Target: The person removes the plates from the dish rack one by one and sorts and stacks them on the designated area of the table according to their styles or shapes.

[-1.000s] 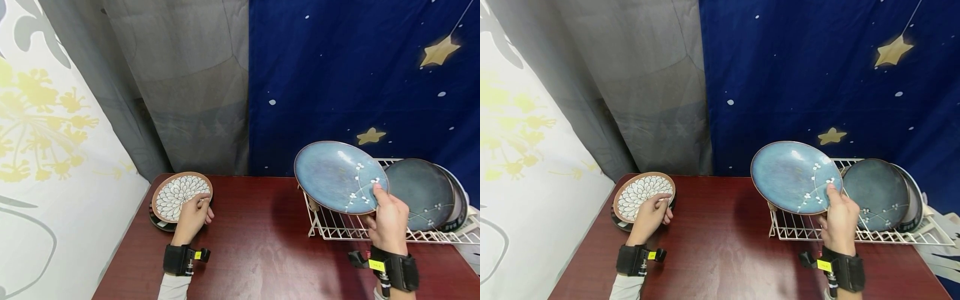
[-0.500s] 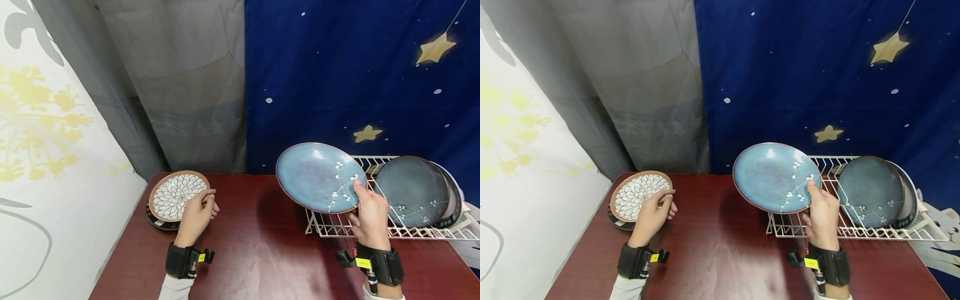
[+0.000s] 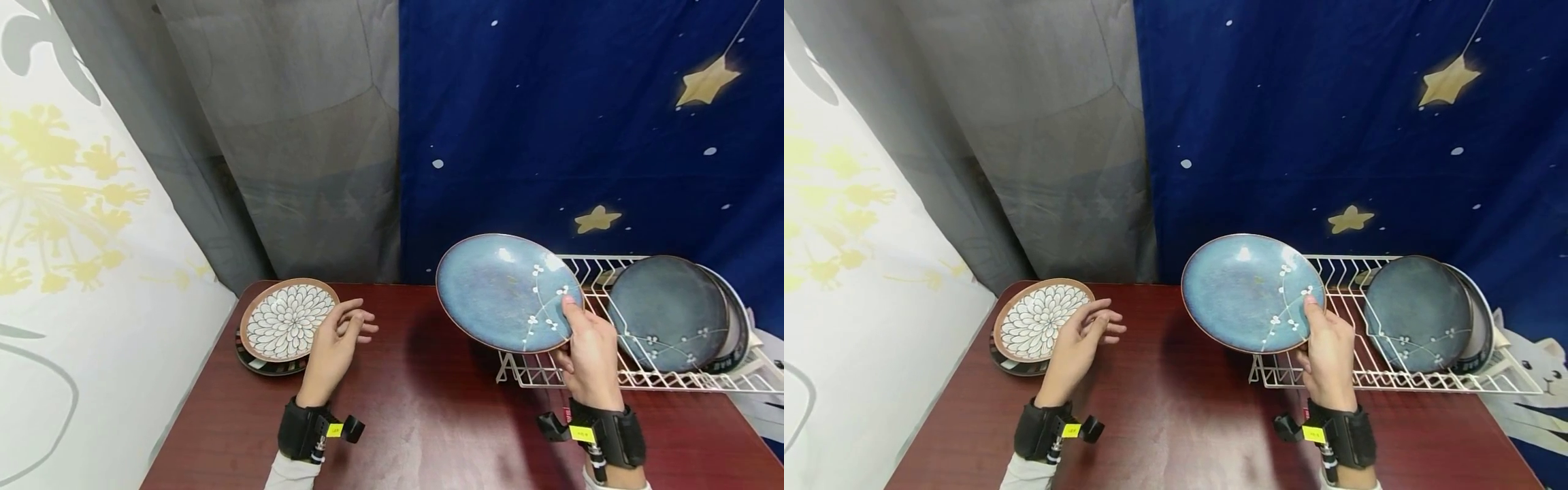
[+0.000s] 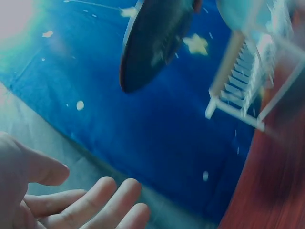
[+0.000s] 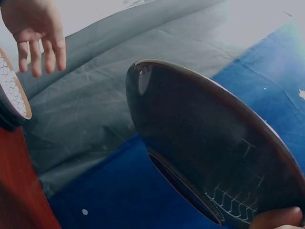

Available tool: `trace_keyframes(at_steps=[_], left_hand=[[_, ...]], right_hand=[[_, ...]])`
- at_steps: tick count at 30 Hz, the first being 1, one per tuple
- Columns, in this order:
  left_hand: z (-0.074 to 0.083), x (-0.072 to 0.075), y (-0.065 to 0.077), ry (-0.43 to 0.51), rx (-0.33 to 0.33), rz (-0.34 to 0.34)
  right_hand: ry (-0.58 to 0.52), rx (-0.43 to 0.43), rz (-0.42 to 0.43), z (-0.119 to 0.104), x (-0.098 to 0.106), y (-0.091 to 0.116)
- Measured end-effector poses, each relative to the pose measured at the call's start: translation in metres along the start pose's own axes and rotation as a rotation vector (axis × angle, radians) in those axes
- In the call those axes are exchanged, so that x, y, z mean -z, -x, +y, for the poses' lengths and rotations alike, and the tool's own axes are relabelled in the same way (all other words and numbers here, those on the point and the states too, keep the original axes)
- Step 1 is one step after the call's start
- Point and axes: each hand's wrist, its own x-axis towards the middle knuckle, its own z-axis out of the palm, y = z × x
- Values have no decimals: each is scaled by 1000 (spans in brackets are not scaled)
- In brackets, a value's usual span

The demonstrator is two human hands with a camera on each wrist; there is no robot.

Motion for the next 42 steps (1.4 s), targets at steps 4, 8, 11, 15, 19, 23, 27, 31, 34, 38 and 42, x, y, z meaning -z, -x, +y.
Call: trace_keyframes(at_steps=[4,8,11,15,19,23,27,31,34,38,42], left_hand=[[9,-5,2,84,15,-37],[12,-11,3,133,24,-58],[14,-14,4,165,22,-68],[15,-19,4,195,11,-87],[14,-21,6,245,15,-126],[7,-21,6,325,44,-159],[-3,-23,3,353,88,-160],[-7,-23,2,342,119,-149],[-6,-23,2,320,144,-142],[-6,-20,3,237,175,-121],[-10,-14,3,168,170,-91]], right_hand=[[4,3,-6,2,-5,3],[43,0,-13,5,-11,6],[68,-6,-15,8,-16,8],[88,-8,-22,11,-23,11],[104,-19,-58,17,-30,15],[101,-34,-95,24,-37,17],[113,-40,-109,30,-43,19],[137,-46,-124,35,-48,19],[148,-59,-136,40,-52,20],[168,-81,-140,47,-55,22],[194,-95,-135,54,-59,23]])
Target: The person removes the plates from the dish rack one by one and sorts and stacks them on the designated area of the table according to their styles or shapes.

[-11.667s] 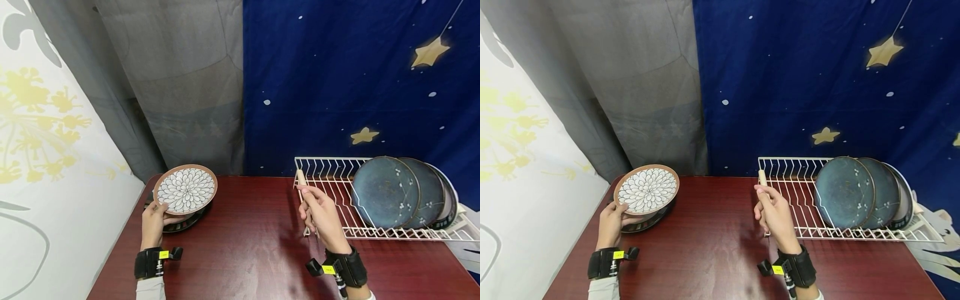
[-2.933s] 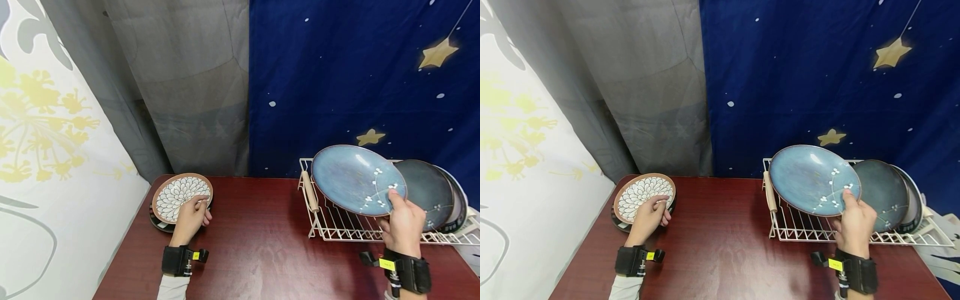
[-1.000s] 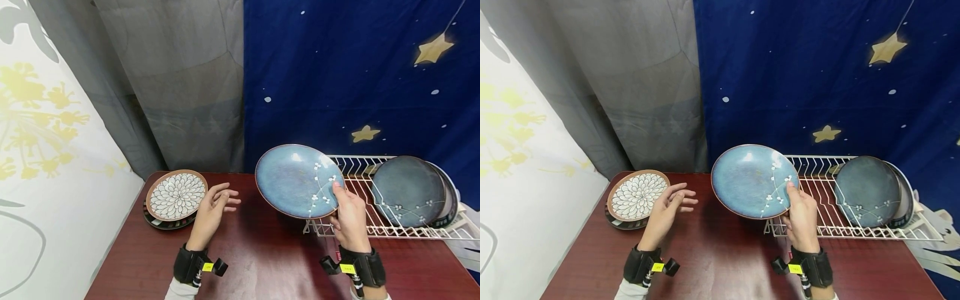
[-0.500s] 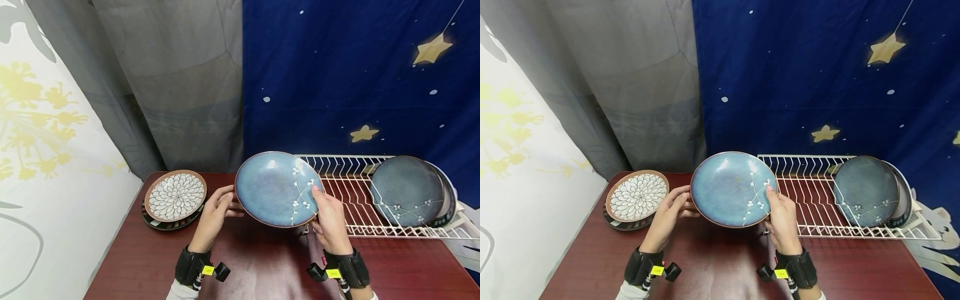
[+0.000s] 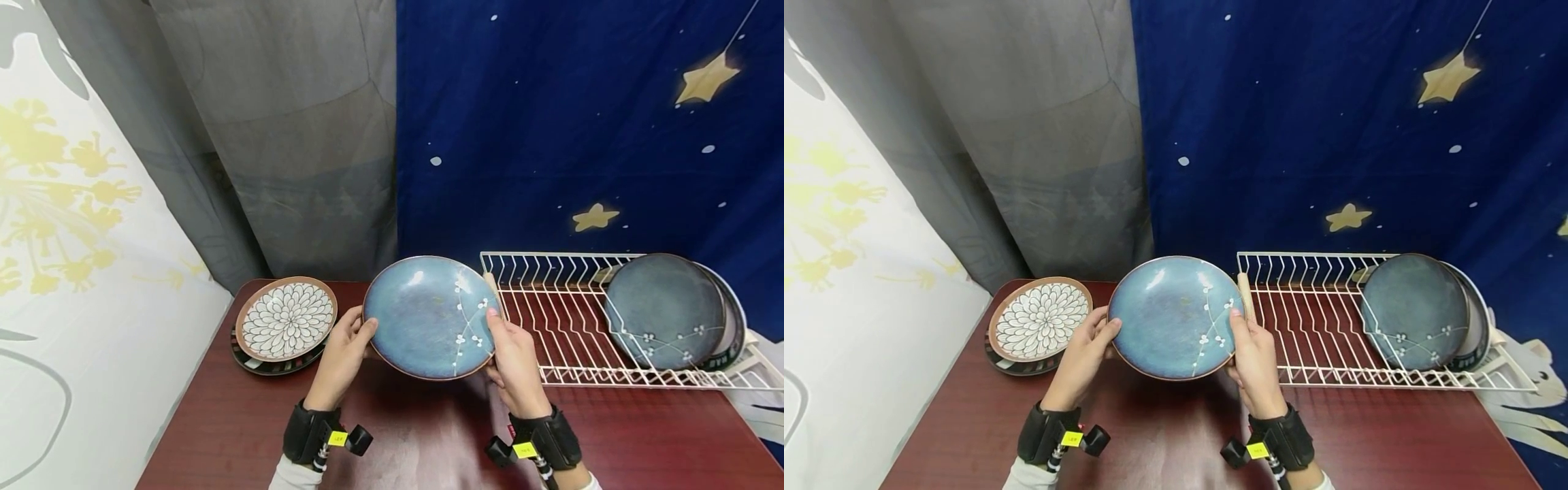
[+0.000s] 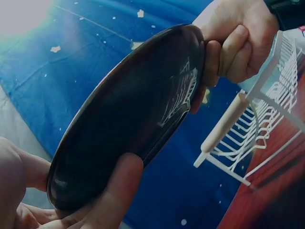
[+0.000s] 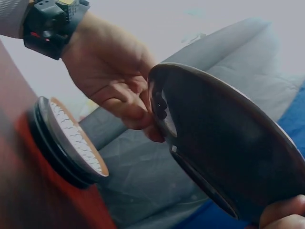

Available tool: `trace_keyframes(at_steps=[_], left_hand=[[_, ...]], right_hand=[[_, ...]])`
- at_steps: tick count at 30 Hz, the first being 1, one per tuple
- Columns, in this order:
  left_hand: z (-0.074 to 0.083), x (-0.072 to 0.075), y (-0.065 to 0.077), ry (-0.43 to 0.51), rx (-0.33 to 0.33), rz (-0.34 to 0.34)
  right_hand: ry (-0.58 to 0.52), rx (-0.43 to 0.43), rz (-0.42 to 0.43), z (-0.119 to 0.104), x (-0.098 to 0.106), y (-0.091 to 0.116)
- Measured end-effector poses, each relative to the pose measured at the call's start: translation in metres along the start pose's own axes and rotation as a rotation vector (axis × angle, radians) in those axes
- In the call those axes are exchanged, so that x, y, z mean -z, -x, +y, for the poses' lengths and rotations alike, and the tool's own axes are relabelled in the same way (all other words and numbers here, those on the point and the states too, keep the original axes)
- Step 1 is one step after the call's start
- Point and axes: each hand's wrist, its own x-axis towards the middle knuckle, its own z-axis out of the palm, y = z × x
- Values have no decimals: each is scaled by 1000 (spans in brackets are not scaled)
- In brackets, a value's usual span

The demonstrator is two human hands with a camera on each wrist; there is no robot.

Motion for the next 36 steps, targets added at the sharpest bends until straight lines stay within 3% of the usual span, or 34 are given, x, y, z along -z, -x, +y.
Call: trace_keyframes(at_steps=[8,16,22,28,36], left_hand=[[-3,11,-4,1,60,1],[-28,18,-13,31,23,16],[-44,21,-18,31,33,32],[-55,24,-22,69,94,9],[-55,24,-19,43,134,-46]], right_hand=[[28,-33,6,11,-10,-1],[109,-19,20,34,-15,-10],[164,3,43,55,-14,-20],[185,14,1,65,-9,-28],[311,16,-41,83,-3,-38]])
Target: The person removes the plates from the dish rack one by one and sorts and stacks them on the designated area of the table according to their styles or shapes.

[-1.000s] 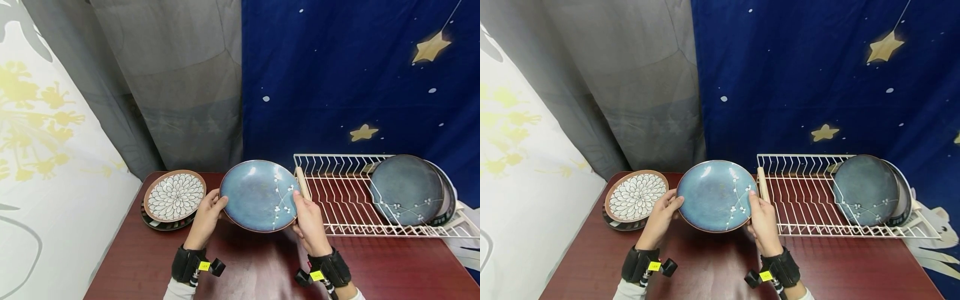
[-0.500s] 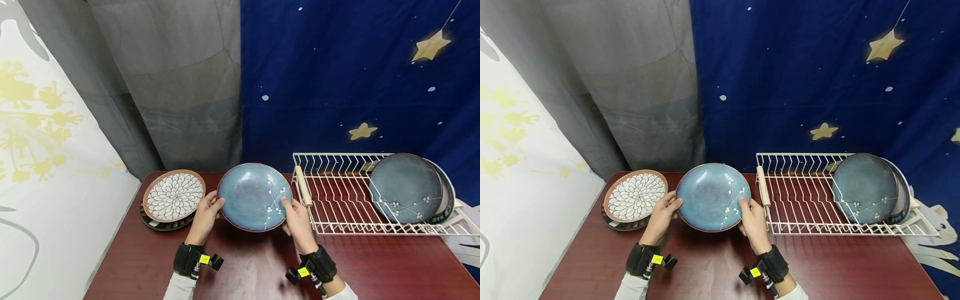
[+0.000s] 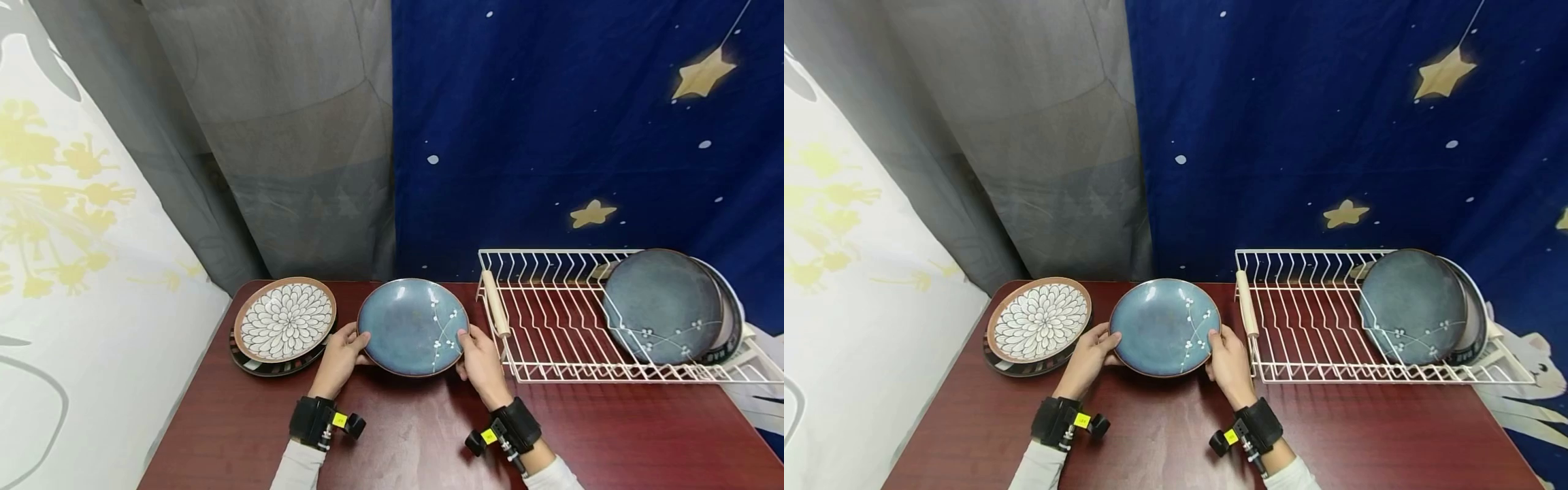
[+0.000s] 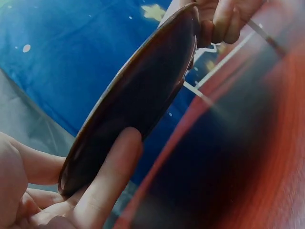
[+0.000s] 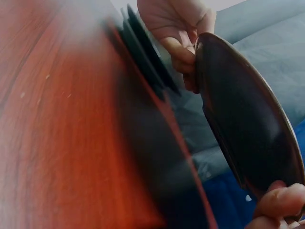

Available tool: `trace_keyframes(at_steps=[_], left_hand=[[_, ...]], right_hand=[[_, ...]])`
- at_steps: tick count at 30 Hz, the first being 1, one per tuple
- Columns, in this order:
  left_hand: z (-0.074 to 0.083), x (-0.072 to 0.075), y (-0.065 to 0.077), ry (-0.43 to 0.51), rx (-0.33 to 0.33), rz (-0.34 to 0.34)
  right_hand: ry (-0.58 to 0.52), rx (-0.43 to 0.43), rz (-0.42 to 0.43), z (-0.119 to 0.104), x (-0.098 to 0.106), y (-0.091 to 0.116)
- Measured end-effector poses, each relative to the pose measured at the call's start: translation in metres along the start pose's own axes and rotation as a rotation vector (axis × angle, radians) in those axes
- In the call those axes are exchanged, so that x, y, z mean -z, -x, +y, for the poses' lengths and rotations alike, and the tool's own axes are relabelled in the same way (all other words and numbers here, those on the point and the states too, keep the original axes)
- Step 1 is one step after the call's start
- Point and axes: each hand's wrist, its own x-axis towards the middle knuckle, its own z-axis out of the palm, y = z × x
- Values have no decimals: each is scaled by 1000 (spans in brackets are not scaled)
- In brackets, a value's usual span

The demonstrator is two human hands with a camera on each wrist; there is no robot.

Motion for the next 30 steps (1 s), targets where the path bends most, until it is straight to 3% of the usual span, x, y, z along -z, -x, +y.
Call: trace_keyframes(at_steps=[4,10,17,25,30], left_hand=[[-9,2,-2,-25,21,-9],[-33,7,-11,-13,51,-2],[-54,10,-17,-42,48,33],[-47,8,-12,-12,54,17],[-41,6,-9,-28,50,18]], right_hand=[[56,34,-9,11,-1,-3],[132,59,7,22,-3,-5],[57,19,-30,30,-3,-9],[82,23,-21,37,-3,-10],[44,25,-43,31,-5,-6]])
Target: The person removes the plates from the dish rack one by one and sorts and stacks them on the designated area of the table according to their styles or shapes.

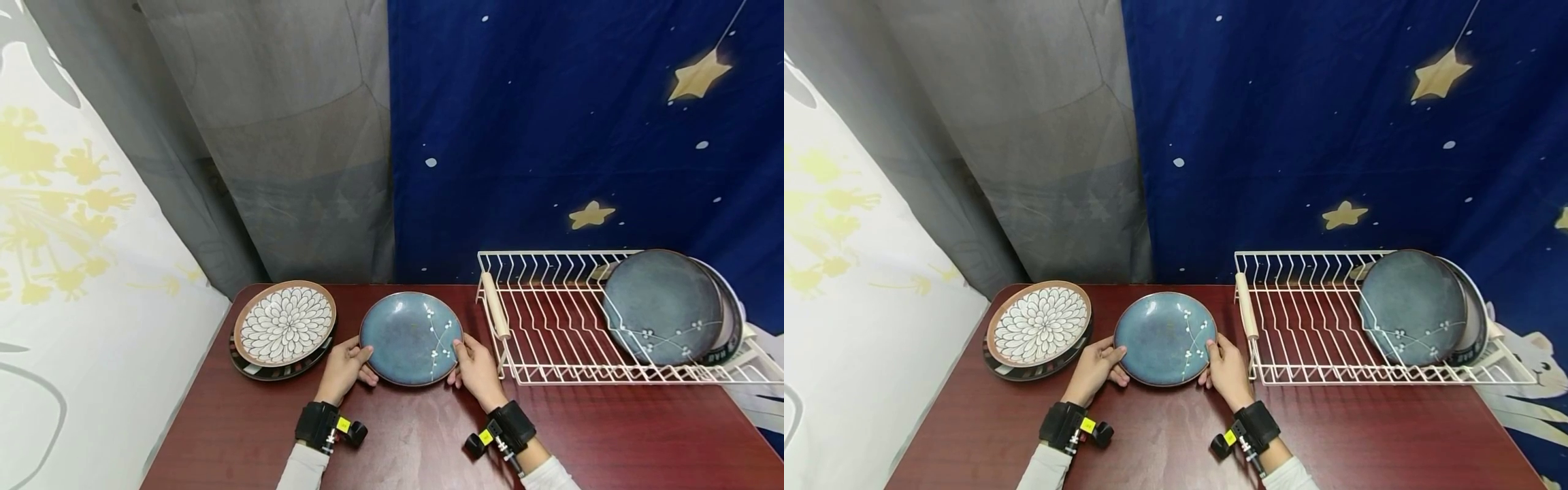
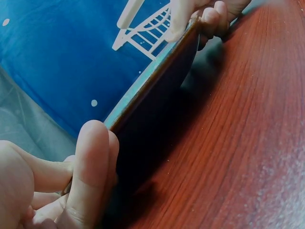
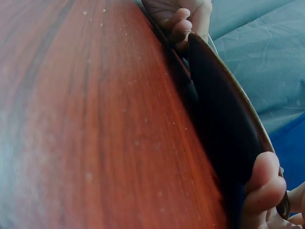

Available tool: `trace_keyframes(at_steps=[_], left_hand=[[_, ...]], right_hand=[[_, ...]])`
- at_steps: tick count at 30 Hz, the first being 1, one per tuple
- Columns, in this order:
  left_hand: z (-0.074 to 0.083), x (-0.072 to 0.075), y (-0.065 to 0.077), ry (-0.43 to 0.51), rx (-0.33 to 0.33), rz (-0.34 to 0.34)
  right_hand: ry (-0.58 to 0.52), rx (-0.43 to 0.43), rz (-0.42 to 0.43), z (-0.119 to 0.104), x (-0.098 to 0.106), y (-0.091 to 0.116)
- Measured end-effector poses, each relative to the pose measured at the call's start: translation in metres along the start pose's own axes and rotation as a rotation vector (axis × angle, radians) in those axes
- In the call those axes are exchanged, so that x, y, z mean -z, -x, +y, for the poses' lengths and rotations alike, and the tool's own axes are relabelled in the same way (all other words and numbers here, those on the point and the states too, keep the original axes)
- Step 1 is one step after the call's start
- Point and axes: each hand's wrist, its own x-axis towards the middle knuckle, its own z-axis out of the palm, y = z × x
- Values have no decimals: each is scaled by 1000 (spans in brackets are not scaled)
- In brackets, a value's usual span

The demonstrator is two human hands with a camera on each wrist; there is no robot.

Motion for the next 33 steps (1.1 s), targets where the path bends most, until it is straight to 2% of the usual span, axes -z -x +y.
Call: trace_keyframes(at_steps=[7,13,16,19,22,24,27,30,33], left_hand=[[-7,3,-4,-6,8,13],[-16,8,-9,-147,61,19],[-14,10,-9,-208,77,18],[-10,13,-7,-258,73,49],[-4,14,-5,-312,53,98],[3,13,-3,-344,25,135],[14,10,0,-367,-29,171],[26,6,4,-371,-69,185],[35,3,7,-361,-105,186]], right_hand=[[-18,-22,-17,12,-1,-5],[13,-40,-19,10,0,-5],[108,-40,12,6,1,-3],[285,-8,52,1,0,0],[495,61,94,-6,-2,6],[640,154,139,-10,-2,10],[799,294,219,-18,-3,15],[868,401,265,-28,-2,19],[869,464,227,-46,1,25]])
